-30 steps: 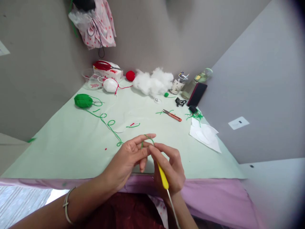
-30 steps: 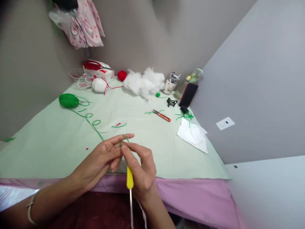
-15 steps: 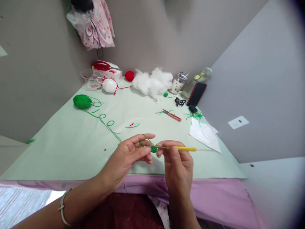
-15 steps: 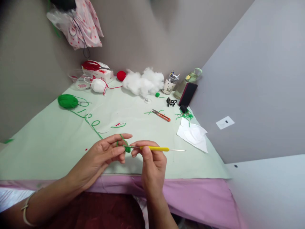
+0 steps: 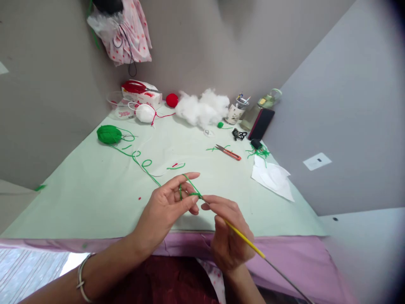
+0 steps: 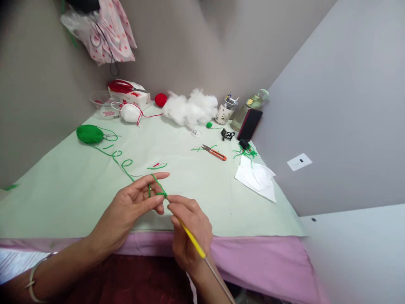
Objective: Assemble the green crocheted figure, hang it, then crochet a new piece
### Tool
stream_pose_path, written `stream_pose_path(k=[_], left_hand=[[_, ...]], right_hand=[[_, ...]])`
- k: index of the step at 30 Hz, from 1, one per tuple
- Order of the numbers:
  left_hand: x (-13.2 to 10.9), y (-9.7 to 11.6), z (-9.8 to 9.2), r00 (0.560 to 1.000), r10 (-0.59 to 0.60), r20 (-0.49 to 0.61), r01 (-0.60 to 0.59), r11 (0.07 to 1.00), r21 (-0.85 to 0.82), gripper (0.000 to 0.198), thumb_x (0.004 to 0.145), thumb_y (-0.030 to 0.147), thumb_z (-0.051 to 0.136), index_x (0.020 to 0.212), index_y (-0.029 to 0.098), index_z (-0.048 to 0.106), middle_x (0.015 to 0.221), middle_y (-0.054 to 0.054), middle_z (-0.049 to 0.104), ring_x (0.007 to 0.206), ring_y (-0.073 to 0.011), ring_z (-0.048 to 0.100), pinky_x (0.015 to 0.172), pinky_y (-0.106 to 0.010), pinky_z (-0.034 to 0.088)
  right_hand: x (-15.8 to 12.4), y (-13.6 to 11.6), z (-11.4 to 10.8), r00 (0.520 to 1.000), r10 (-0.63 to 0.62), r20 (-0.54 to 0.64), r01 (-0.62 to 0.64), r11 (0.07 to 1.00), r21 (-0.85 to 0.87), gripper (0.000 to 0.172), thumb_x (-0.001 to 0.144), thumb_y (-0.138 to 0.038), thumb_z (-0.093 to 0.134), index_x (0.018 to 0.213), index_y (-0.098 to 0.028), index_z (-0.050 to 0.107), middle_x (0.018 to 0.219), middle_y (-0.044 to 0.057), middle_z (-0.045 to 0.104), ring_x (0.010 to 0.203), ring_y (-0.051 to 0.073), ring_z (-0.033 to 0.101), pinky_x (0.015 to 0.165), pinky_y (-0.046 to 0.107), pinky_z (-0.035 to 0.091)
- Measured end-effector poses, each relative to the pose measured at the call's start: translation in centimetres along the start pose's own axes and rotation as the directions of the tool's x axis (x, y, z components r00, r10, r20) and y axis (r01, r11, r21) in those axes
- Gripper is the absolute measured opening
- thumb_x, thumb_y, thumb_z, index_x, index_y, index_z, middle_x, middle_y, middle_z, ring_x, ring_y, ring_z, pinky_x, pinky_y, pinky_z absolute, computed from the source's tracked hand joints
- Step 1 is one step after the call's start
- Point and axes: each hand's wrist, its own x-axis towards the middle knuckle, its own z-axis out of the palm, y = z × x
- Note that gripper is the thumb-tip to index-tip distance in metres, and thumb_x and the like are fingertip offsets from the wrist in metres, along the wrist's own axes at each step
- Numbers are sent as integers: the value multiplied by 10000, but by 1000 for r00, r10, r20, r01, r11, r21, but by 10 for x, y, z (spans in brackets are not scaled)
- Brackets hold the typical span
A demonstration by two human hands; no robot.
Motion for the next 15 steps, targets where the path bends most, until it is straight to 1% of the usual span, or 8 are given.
stream_pose_path(k=[1,3,6,10,13,15], left_hand=[[0,0,0,1000,-5,1,5,1000,-5,415,850,288,797,1249,244,691,853,43,595,697,-95,644,753,-246,530],[0,1,-1,1000,-11,8,11,1000,-4,416,848,293,797,1249,243,696,865,36,603,707,-100,646,756,-249,530],[0,1,-2,999,-28,18,28,999,19,411,837,283,797,1236,240,709,869,28,607,677,-100,634,722,-257,526],[0,1,-3,999,-34,7,34,997,62,440,822,283,805,1248,241,705,855,33,598,606,-80,582,648,-245,498],[-1,1,-2,999,8,-34,-4,994,105,499,824,305,809,1300,249,671,853,33,597,607,-74,530,602,-219,481],[-2,2,0,997,40,-64,-31,991,128,525,826,316,809,1323,253,653,864,31,596,609,-73,495,562,-199,467]], right_hand=[[0,0,0,1000,1,-11,-1,1000,12,276,1001,-108,481,1173,-224,664,1000,84,761,923,220,731,716,379,608],[0,0,0,999,42,-21,-41,998,40,269,1007,-108,472,1148,-228,668,986,76,760,925,215,728,742,384,607],[1,0,0,998,64,-5,-64,997,41,278,1002,-95,474,1149,-233,666,947,66,756,940,220,724,769,396,602],[1,1,-1,998,25,55,-24,999,-23,305,977,-68,499,1184,-220,664,1028,91,749,985,221,721,789,387,604],[0,1,-2,997,-13,75,19,997,-75,336,962,-55,522,1220,-214,666,1070,103,741,987,214,722,780,360,611],[-2,2,-1,995,-57,80,68,987,-143,378,945,-47,559,1264,-218,668,1091,107,738,974,213,725,764,342,613]])
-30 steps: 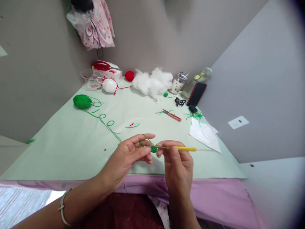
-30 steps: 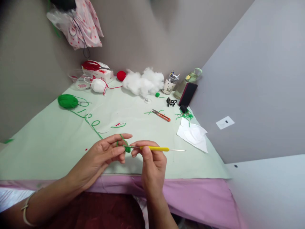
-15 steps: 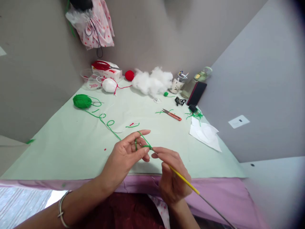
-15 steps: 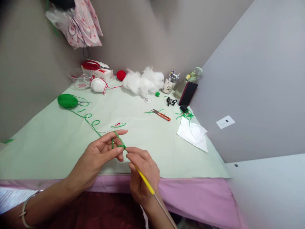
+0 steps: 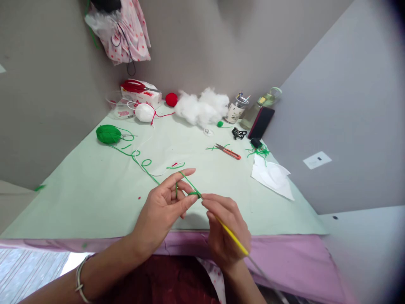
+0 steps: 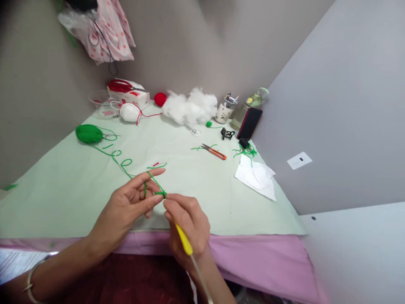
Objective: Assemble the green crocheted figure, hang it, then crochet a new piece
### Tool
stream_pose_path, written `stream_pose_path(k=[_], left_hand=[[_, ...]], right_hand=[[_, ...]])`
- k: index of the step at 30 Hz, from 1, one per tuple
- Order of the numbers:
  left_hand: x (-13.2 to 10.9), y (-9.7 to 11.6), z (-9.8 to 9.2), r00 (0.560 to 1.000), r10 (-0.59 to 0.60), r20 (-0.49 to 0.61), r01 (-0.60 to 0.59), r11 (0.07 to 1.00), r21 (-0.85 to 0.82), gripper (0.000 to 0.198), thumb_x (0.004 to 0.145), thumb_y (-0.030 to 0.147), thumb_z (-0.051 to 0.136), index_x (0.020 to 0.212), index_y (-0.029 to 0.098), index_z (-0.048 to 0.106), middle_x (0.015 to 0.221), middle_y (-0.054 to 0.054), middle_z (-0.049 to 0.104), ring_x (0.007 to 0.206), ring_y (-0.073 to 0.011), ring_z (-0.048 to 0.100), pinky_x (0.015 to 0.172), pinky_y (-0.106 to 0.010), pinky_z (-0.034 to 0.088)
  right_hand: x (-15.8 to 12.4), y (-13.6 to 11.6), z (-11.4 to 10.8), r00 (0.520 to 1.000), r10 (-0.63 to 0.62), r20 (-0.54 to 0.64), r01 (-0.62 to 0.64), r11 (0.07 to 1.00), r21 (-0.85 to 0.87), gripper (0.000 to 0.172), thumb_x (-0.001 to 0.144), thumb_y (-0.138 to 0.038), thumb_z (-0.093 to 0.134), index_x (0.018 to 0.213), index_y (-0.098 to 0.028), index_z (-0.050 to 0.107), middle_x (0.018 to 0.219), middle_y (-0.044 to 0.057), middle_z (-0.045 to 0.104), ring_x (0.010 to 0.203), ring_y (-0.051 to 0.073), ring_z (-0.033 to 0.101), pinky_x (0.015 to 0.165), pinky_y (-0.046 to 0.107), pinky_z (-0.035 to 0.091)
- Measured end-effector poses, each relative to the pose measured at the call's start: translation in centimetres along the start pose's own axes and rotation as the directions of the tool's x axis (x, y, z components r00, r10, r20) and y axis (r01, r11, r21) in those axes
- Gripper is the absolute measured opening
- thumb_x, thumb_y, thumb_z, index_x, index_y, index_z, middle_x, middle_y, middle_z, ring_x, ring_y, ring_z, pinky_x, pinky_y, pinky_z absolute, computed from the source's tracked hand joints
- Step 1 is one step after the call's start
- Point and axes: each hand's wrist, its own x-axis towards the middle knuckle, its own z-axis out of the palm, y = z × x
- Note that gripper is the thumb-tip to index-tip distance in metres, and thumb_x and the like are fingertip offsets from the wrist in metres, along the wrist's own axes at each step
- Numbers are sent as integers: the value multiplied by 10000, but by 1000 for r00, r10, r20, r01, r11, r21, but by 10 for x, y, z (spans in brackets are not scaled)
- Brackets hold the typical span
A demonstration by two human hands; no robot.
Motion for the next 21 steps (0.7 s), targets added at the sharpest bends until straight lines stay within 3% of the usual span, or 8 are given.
stream_pose_path(k=[6,12,17,21], left_hand=[[-1,-1,2,998,-43,40,46,996,-76,630,800,309,831,1382,254,596,906,28,600,520,-38,467,488,-193,419],[1,-3,-3,991,-79,107,96,982,-162,468,865,268,788,1310,283,642,896,51,576,483,9,432,455,-169,325],[2,1,-5,984,-102,144,127,976,-176,448,881,289,778,1308,282,641,917,46,567,469,24,417,446,-165,307],[4,5,-4,980,-124,158,151,973,-172,449,875,289,778,1302,260,643,924,43,552,456,26,414,449,-169,329]], right_hand=[[-12,3,5,998,-59,-3,58,986,-154,454,924,-86,637,1323,-299,673,1147,87,730,1015,237,726,796,357,627],[-1,-3,-1,995,70,-73,-66,996,59,329,984,-107,509,1236,-234,676,1029,92,733,918,222,711,746,388,610],[5,-6,-1,975,177,-135,-153,974,169,262,1000,-131,484,1103,-226,705,931,71,730,862,218,688,730,397,579],[1,-6,-1,988,106,-110,-96,991,91,297,982,-114,512,1179,-244,692,1004,83,732,889,220,706,719,390,595]])
